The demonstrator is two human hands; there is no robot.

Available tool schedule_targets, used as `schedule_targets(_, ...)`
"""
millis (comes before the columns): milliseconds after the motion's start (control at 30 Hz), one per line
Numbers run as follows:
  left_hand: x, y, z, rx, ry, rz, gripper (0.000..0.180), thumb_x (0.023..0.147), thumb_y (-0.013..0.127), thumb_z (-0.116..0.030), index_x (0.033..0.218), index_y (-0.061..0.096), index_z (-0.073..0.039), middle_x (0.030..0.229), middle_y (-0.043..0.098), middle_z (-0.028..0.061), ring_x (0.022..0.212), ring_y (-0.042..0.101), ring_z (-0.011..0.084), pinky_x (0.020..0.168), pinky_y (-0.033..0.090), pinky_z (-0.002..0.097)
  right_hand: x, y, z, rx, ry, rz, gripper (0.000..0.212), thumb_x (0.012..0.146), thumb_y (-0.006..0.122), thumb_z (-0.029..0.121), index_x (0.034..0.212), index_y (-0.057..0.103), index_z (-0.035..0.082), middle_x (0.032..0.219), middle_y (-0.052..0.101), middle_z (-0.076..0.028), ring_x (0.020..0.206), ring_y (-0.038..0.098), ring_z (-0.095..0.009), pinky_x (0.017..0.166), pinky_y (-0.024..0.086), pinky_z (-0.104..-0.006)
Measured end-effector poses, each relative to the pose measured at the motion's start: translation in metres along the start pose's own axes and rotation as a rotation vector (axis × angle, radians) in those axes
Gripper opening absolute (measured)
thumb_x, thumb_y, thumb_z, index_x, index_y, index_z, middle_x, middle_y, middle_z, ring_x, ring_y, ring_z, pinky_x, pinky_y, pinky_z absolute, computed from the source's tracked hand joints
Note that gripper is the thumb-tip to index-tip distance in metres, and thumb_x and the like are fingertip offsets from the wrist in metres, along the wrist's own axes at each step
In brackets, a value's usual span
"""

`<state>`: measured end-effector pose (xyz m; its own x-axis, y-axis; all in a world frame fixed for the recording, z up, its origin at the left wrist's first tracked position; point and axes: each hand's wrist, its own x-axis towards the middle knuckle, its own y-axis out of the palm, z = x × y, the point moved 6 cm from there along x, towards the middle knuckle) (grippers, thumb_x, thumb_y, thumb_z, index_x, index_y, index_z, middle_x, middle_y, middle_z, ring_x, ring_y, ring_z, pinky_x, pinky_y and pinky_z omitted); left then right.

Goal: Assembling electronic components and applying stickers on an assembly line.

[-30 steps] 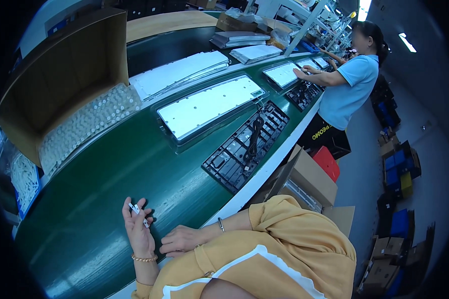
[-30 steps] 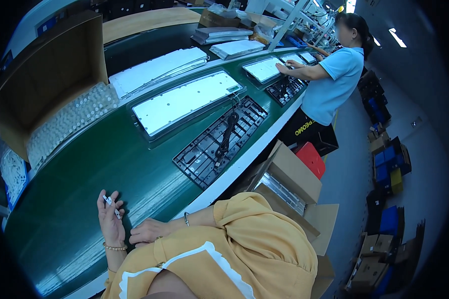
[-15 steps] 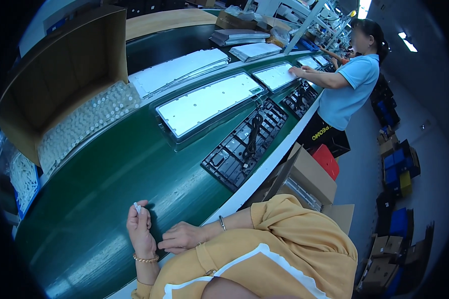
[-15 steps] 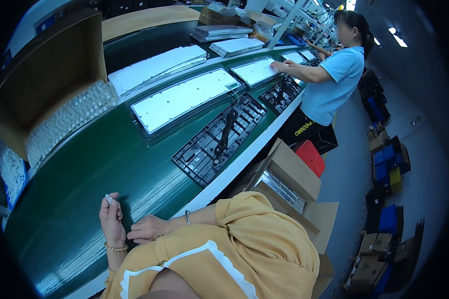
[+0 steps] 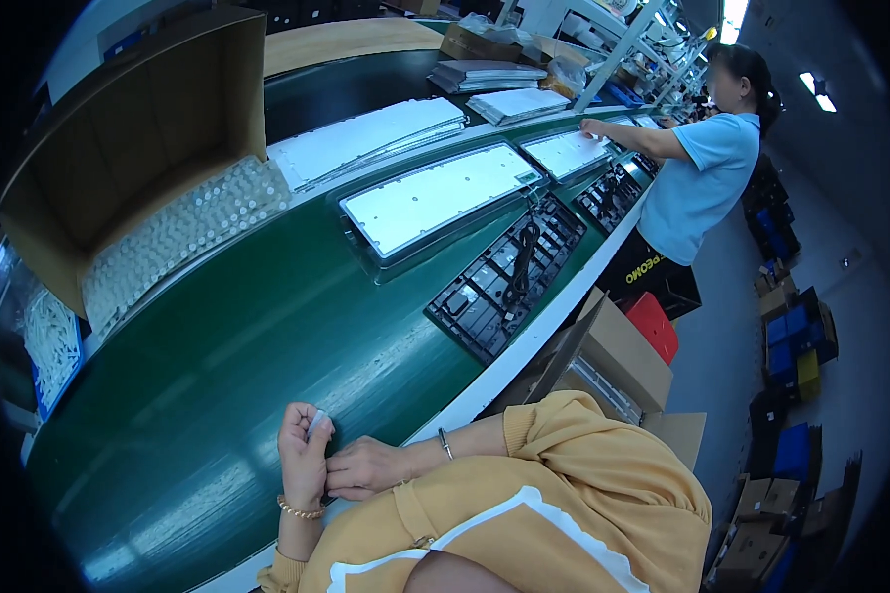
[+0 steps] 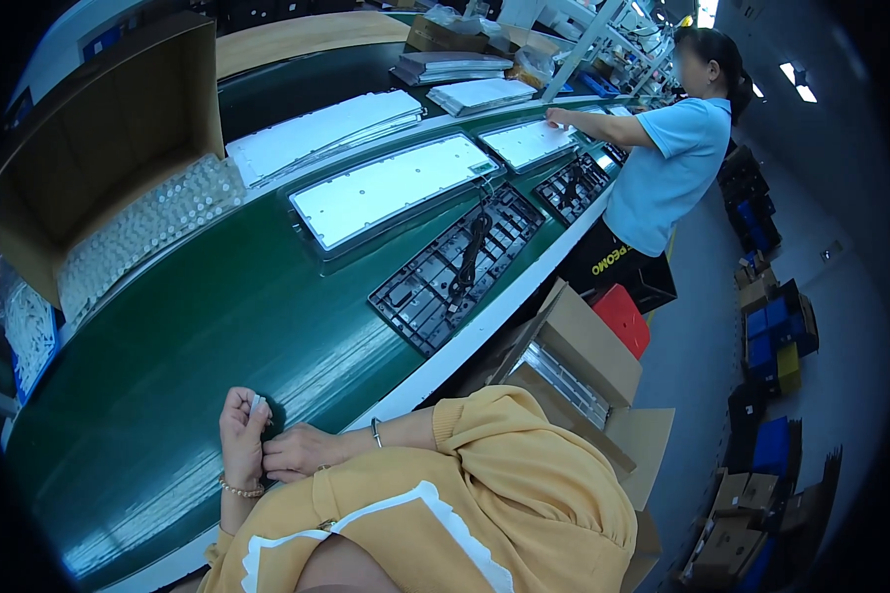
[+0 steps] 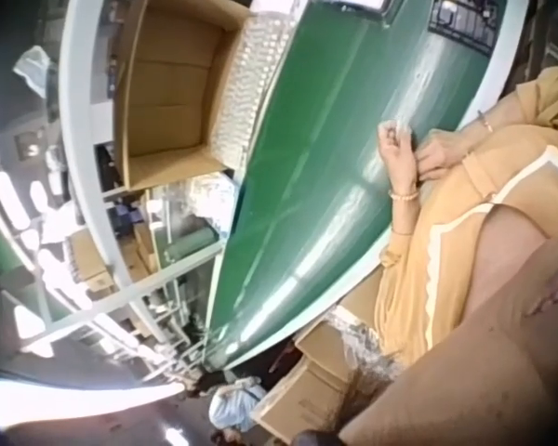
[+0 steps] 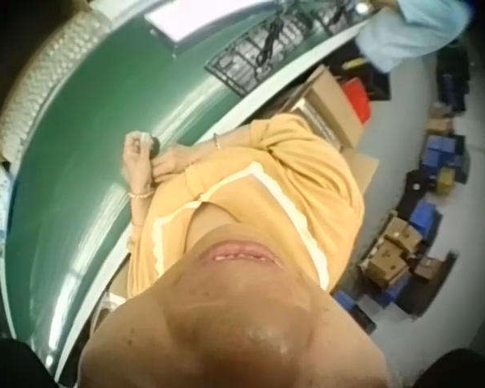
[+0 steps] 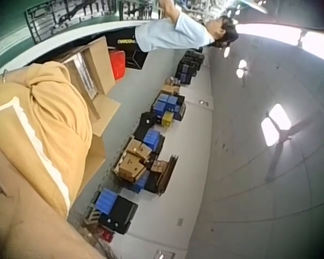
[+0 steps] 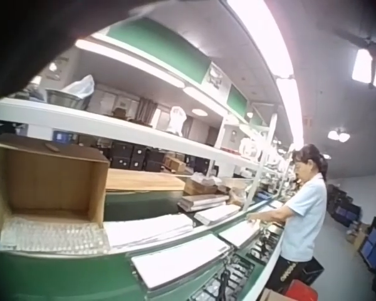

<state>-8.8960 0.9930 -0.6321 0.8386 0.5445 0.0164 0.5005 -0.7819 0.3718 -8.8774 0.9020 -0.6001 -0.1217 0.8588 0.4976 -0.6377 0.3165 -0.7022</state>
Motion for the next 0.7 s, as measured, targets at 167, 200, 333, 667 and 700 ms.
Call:
schedule_targets(167,-0.023,-0.049,-0.011,-0.083,-0.031,-0.023,0.004,0.088,0.051,-0.005,0.091,0.047,-0.006,0.071,0.046,-0.0007,0.057,0.038,0.0054,0.054,0.033,0.0174,0.024,0.051,0.014,0.011,0.016,0.035,0.006,0.077,0.062,0.008,0.08,0.057,0.007,0.074,0.053,-0.007,0.057,0.052,-0.025,0.05,0.042,-0.0329)
schedule_targets(200,-0.028,-0.06,-0.013,-0.109,-0.046,-0.02,0.003,0.089,0.05,-0.006,0.09,0.048,-0.006,0.07,0.046,-0.0006,0.057,0.038,0.0054,0.053,0.033,0.0174,0.03,0.061,0.019,0.011,0.026,0.047,0.006,0.077,0.062,0.008,0.08,0.057,0.007,0.074,0.053,-0.007,0.057,0.052,-0.025,0.05,0.042,-0.0331)
schedule_targets(333,-0.047,-0.104,-0.021,-0.191,-0.088,-0.015,0.004,0.091,0.048,-0.008,0.088,0.049,-0.006,0.067,0.046,-0.0005,0.056,0.038,0.0056,0.053,0.033,0.0175,0.051,0.099,0.033,0.013,0.056,0.084,0.005,0.078,0.062,0.009,0.081,0.058,0.007,0.075,0.053,-0.007,0.058,0.052,-0.025,0.051,0.042,-0.0334)
schedule_targets(667,-0.038,-0.152,0.049,-0.188,-0.192,0.026,0.009,0.093,0.047,-0.01,0.088,0.052,-0.005,0.066,0.046,-0.0011,0.057,0.038,0.0054,0.053,0.033,0.0174,0.031,0.16,-0.019,0.001,0.084,0.072,0.005,0.077,0.062,0.01,0.078,0.057,0.008,0.072,0.053,-0.006,0.057,0.052,-0.025,0.049,0.041,-0.0337)
schedule_targets(700,-0.033,-0.151,0.065,-0.181,-0.166,0.023,0.008,0.093,0.047,-0.01,0.088,0.052,-0.005,0.066,0.046,-0.001,0.057,0.038,0.0055,0.053,0.033,0.0174,0.019,0.166,-0.033,0.002,0.092,0.081,0.005,0.078,0.062,0.01,0.079,0.058,0.008,0.073,0.053,-0.007,0.057,0.052,-0.025,0.049,0.041,-0.0338)
